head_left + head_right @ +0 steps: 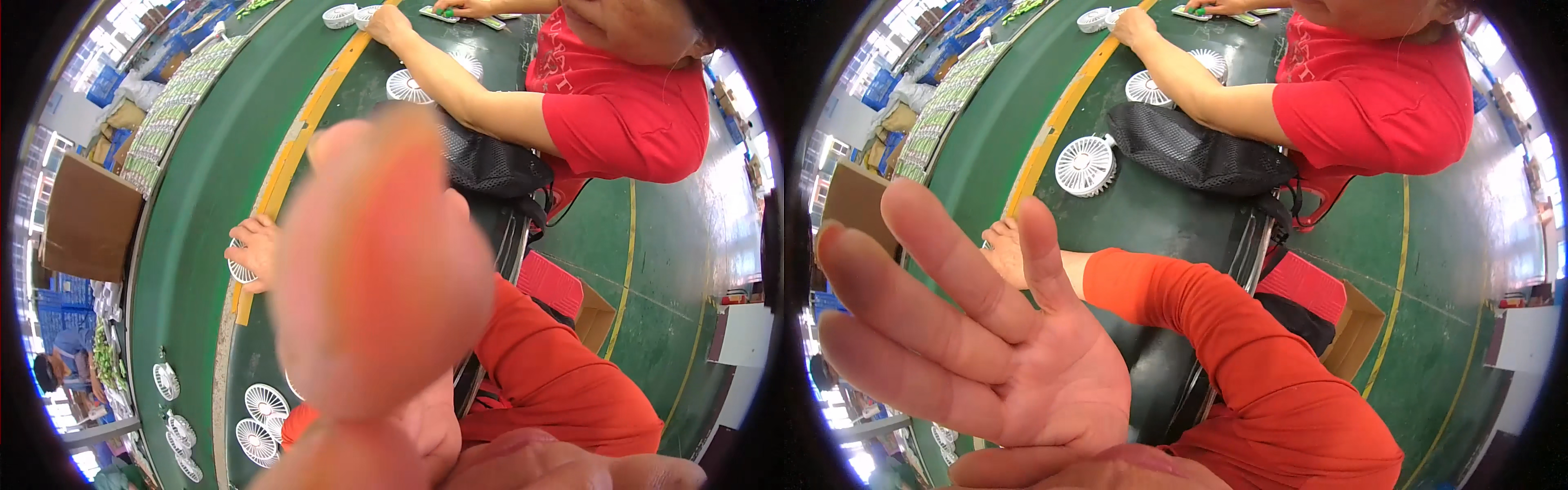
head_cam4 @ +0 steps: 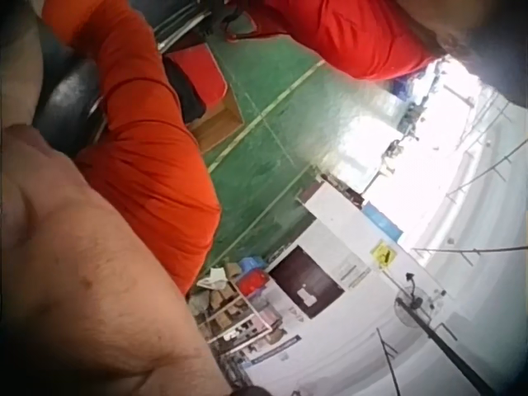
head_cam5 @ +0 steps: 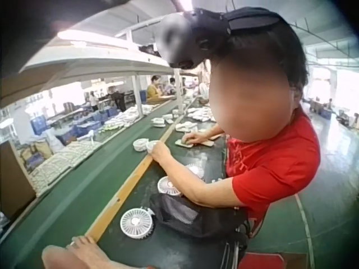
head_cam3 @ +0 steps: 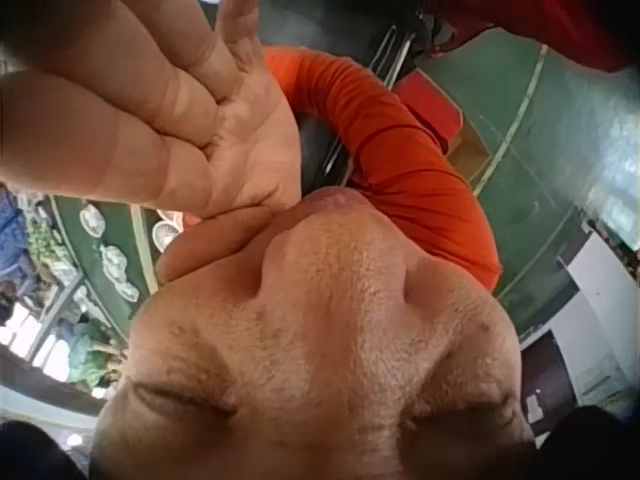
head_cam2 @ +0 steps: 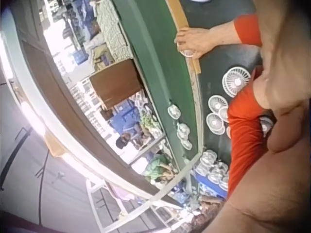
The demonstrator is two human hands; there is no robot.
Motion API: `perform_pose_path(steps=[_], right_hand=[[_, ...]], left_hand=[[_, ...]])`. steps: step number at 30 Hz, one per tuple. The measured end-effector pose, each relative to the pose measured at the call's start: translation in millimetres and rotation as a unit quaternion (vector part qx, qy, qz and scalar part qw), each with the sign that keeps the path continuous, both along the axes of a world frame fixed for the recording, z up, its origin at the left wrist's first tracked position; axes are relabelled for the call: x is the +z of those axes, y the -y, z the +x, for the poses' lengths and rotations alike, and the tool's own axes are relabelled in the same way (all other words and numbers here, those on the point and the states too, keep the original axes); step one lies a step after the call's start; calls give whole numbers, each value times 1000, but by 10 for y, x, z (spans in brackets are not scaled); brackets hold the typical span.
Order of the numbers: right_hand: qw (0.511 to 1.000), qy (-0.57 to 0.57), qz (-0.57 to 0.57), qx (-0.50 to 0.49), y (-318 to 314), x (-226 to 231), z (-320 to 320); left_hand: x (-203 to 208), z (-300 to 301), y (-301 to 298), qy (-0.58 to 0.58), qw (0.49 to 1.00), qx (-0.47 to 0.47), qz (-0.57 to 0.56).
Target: The person assembles portable fans by picking up fan bodies and grilles from a conveyor belt, snapping the grilles onto the housings by hand, and arranging them on the work surface.
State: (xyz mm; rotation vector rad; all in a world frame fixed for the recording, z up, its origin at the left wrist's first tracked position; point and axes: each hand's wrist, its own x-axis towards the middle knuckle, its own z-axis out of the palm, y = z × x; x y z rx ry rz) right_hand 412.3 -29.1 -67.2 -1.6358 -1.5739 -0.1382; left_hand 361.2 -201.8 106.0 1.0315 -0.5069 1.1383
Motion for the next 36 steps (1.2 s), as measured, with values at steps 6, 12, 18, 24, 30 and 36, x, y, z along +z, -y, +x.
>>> perform_pose_path(steps=[6,12,18,24,30,36], right_hand=[[999,-1,6,35,-26,41,-10],[999,-33,17,27,15,78,35],[997,-17,-59,38,28,98,27],[997,32,-56,34,21,53,31],[997,58,-46,33,-16,44,38],[998,47,-20,25,-30,53,24]], left_hand=[[98,-151,-45,3,1000,17,6],[207,-235,11,46,992,18,-117],[74,-557,-145,-151,968,189,60],[-250,-1191,-144,-493,741,114,441],[-987,-2177,-50,-628,559,192,507],[-1236,-2213,-138,-589,614,277,447]])
